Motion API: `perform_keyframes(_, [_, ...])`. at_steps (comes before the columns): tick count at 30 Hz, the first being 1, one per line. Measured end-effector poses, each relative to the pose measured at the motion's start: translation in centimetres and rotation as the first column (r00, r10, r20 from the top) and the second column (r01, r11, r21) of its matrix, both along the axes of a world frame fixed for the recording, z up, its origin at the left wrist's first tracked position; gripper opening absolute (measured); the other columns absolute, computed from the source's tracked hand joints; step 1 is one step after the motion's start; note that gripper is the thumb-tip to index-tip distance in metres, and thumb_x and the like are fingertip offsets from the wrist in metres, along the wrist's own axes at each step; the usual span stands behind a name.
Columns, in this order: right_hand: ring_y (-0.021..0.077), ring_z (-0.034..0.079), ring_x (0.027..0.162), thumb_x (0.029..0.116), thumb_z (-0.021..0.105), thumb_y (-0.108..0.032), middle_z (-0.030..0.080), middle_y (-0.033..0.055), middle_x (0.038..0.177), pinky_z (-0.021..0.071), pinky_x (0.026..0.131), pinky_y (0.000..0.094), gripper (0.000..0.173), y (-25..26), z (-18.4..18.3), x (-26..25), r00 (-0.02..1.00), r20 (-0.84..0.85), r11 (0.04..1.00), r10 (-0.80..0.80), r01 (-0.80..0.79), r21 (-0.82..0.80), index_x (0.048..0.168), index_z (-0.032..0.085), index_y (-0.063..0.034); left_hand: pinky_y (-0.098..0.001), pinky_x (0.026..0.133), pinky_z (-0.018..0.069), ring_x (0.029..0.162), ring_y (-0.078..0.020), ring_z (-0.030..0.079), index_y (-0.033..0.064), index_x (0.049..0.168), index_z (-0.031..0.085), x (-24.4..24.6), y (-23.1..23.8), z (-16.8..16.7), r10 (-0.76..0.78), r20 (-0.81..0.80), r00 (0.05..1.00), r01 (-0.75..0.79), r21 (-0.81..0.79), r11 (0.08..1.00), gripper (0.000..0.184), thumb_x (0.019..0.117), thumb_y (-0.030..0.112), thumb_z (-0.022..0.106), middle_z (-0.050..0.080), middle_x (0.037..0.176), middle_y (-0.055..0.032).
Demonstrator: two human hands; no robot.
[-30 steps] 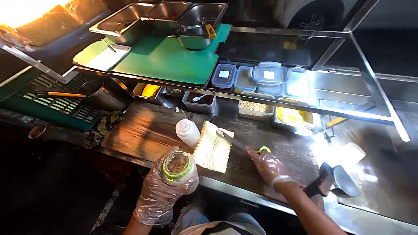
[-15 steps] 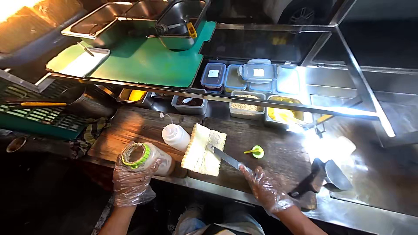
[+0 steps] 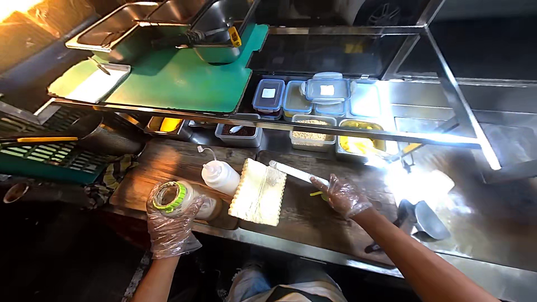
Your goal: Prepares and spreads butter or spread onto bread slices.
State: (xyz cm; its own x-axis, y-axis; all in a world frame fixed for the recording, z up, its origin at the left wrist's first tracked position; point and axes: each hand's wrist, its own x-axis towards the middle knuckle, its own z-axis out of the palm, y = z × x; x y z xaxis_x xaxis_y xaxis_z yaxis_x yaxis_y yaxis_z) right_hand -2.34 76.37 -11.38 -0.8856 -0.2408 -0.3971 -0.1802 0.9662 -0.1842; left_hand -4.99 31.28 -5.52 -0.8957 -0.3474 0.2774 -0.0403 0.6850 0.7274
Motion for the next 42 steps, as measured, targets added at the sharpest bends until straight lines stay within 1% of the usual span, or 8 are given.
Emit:
perform_keyframes(10, [0.0390, 0.067, 0.109, 0.1029, 0.053, -0.027, 0.066, 0.0207, 0.125, 0.0542, 0.088, 0.0581, 0.055, 0.9, -1.2, 6.1, 0.991, -0.094, 0.993, -0.099, 0.092, -0.073, 0.154, 0.043, -0.0437, -0.0244, 0.111, 0.0450, 0.137, -0.0118, 0.050, 0.0012, 0.161, 0.008, 2.1, -2.7, 1.7, -0.299, 0.023, 0.954, 0.284, 0.252, 0.925, 0.133, 0.0625, 0.031, 0.092, 0.040, 0.157, -0.0171])
perform_keyframes(13, [0.0369, 0.070, 0.095, 0.1027, 0.054, -0.030, 0.069, 0.0198, 0.114, 0.0576, 0.076, 0.0556, 0.049, 0.0, -1.2, 6.1, 0.969, -0.145, 0.977, -0.202, 0.188, -0.102, 0.150, 0.051, -0.0395, -0.0263, 0.109, 0.0483, 0.134, -0.0112, 0.052, 0.0067, 0.162, 0.007, 1.5, -3.5, 1.9, -0.362, 0.048, 0.931, 0.325, 0.343, 0.881, 0.137, 0.0591, 0.029, 0.094, 0.043, 0.154, -0.0115])
perform_keyframes(18, [0.0404, 0.067, 0.111, 0.1084, 0.042, -0.039, 0.059, 0.0226, 0.136, 0.0547, 0.092, 0.0612, 0.050, -6.4, 3.9, 8.8, 0.887, 0.307, 0.910, -0.344, 0.395, -0.124, 0.157, 0.035, -0.0478, -0.0272, 0.112, 0.0434, 0.135, -0.0118, 0.050, 0.0026, 0.159, 0.019, 0.6, -6.0, 0.1, -0.366, 0.143, 0.920, 0.312, 0.301, 0.901, 0.134, 0.0537, 0.036, 0.094, 0.046, 0.152, -0.0122])
perform_keyframes(27, [0.0334, 0.059, 0.130, 0.1102, 0.037, -0.039, 0.061, 0.0153, 0.142, 0.0447, 0.111, 0.0565, 0.049, -11.8, 6.9, 10.8, 0.768, 0.418, 0.810, -0.485, 0.575, -0.115, 0.159, 0.036, -0.0401, -0.0270, 0.107, 0.0477, 0.123, -0.0129, 0.059, -0.0099, 0.148, 0.033, -0.1, -6.7, -1.3, -0.401, 0.137, 0.906, 0.353, 0.280, 0.893, 0.119, 0.0549, 0.030, 0.096, 0.058, 0.136, -0.0191])
perform_keyframes(30, [0.0354, 0.064, 0.118, 0.1086, 0.043, -0.039, 0.063, 0.0184, 0.132, 0.0513, 0.102, 0.0557, 0.050, -13.4, 10.9, 14.6, 0.752, 0.398, 0.807, -0.525, 0.589, -0.047, 0.158, 0.037, -0.0425, -0.0360, 0.110, 0.0486, 0.126, -0.0212, 0.060, -0.0085, 0.145, 0.040, 0.1, -6.8, -0.6, -0.526, 0.070, 0.848, 0.506, 0.194, 0.841, 0.117, 0.0546, 0.038, 0.098, 0.060, 0.137, -0.0209])
perform_keyframes(32, [0.0351, 0.068, 0.102, 0.1068, 0.047, -0.040, 0.065, 0.0198, 0.120, 0.0565, 0.089, 0.0548, 0.048, -14.0, 14.9, 16.8, 0.807, 0.261, 0.817, -0.529, 0.567, -0.099, 0.155, 0.044, -0.0439, -0.0451, 0.112, 0.0472, 0.130, -0.0301, 0.058, -0.0063, 0.144, 0.046, 0.6, -7.0, -0.2, -0.610, 0.028, 0.792, 0.610, -0.025, 0.792, 0.111, 0.0604, 0.049, 0.094, 0.059, 0.139, -0.0246])
perform_keyframes(36, [0.0318, 0.071, 0.092, 0.1083, 0.048, -0.034, 0.070, 0.0160, 0.111, 0.0595, 0.078, 0.0528, 0.044, -15.8, 23.7, 16.1, 0.971, -0.012, 0.923, -0.237, 0.222, -0.313, 0.152, 0.051, -0.0325, -0.0474, 0.108, 0.0503, 0.126, -0.0321, 0.062, -0.0012, 0.138, 0.056, 1.2, -7.8, 0.2, -0.668, -0.020, 0.744, 0.654, -0.180, 0.735, 0.096, 0.0648, 0.051, 0.091, 0.064, 0.133, -0.0226])
perform_keyframes(42, [0.0242, 0.066, 0.061, 0.1023, 0.054, -0.027, 0.065, 0.0036, 0.074, 0.0526, 0.049, 0.0437, 0.029, -22.6, 31.5, 10.7, 0.994, -0.040, 0.995, 0.099, -0.100, -0.004, 0.128, 0.067, -0.0287, -0.0433, 0.109, 0.0500, 0.124, -0.0257, 0.063, 0.0044, 0.134, 0.061, 1.0, -8.6, 1.1, -0.806, -0.078, 0.587, 0.782, -0.202, 0.589, 0.088, 0.0684, 0.055, 0.088, 0.067, 0.129, -0.0170])
